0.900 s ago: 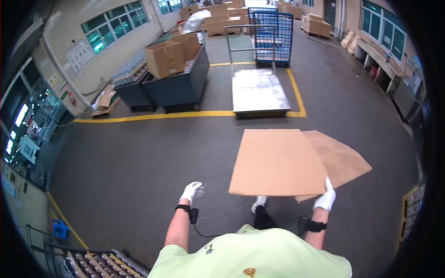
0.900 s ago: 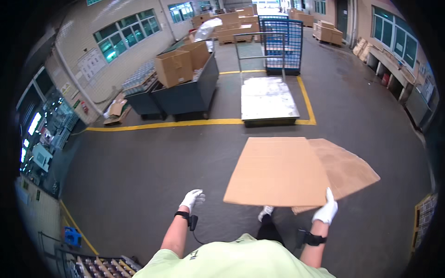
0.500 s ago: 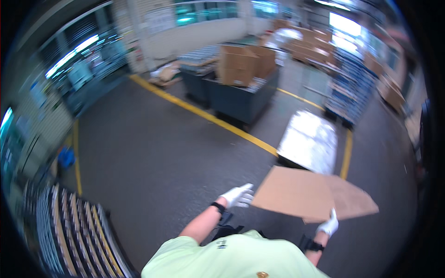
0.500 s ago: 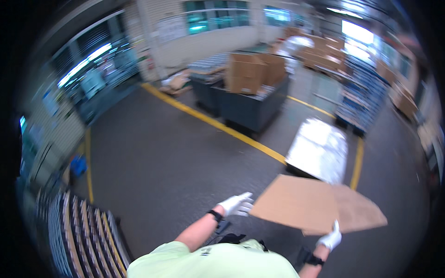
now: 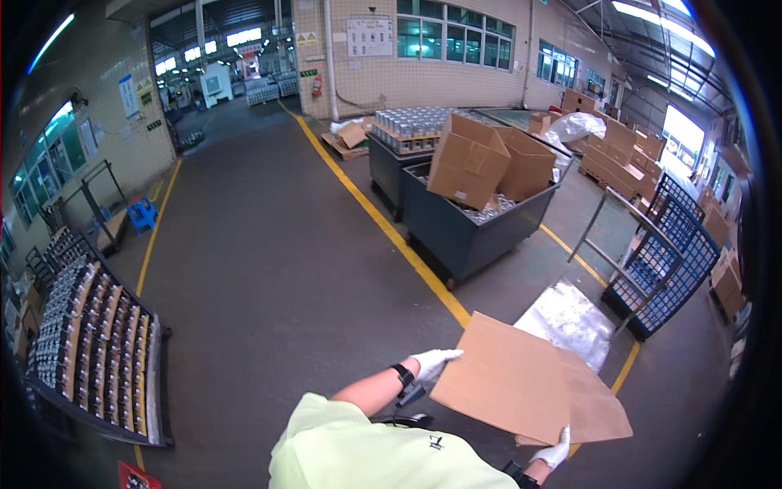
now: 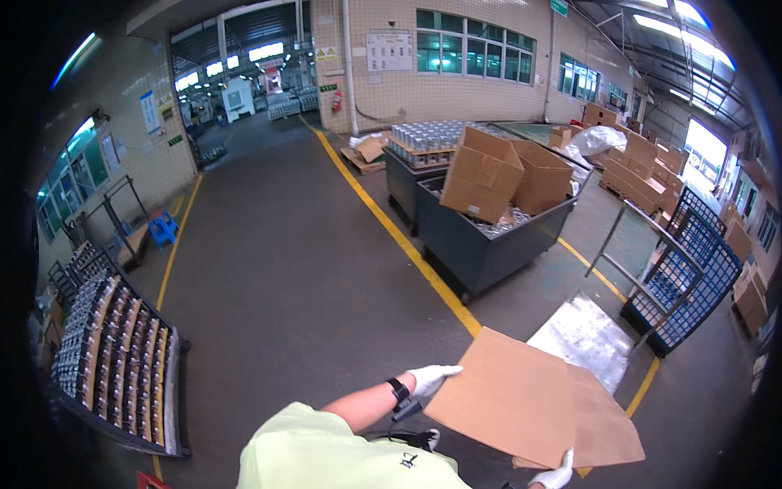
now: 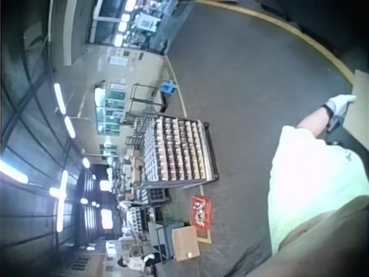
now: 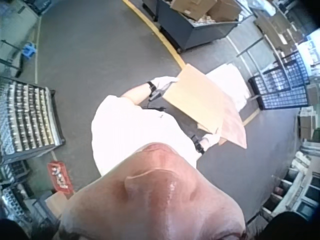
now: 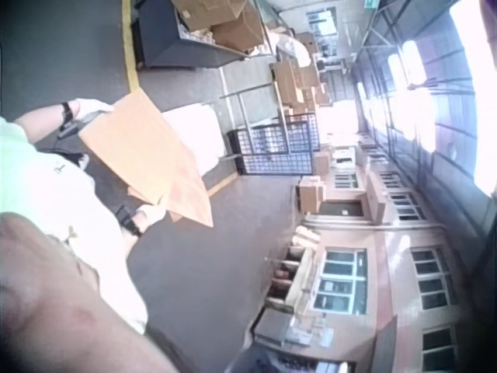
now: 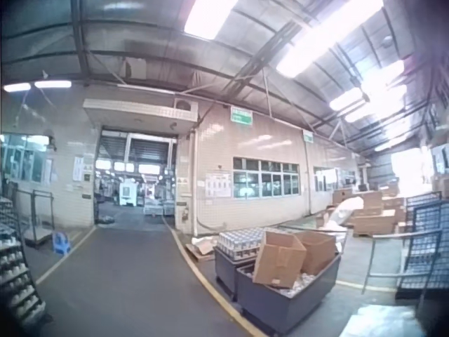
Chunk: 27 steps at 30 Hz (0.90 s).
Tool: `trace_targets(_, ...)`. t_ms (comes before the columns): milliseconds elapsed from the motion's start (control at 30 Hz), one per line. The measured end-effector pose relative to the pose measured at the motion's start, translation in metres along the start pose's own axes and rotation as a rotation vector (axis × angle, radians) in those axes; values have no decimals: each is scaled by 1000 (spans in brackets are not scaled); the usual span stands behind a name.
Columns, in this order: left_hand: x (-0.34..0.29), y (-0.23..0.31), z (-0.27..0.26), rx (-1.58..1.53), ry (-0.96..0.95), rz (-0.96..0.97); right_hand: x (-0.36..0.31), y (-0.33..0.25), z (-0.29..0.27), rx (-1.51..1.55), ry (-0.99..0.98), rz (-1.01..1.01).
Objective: Sorting and organizing engine pistons from a shipping bin into a layered cart using cardboard separators.
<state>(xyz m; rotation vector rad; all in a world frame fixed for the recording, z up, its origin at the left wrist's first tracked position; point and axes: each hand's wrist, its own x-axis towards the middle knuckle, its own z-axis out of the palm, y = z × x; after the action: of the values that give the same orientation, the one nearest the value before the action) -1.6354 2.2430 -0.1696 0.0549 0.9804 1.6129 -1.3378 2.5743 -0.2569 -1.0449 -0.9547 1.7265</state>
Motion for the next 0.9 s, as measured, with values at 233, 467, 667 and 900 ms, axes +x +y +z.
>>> trace_targets(233, 135, 39, 32, 192, 285, 114, 34, -47, 62, 191, -30, 48)
trace_targets(467, 230, 35, 87, 129, 327, 214, 163, -49, 45, 368, -174, 230)
trace_targets(667, 289, 48, 127, 63, 390, 161, 264, -51, 62, 365, -44, 75)
trace_targets(900, 306, 28, 161, -60, 228, 34, 338, -65, 34, 347, -117, 255)
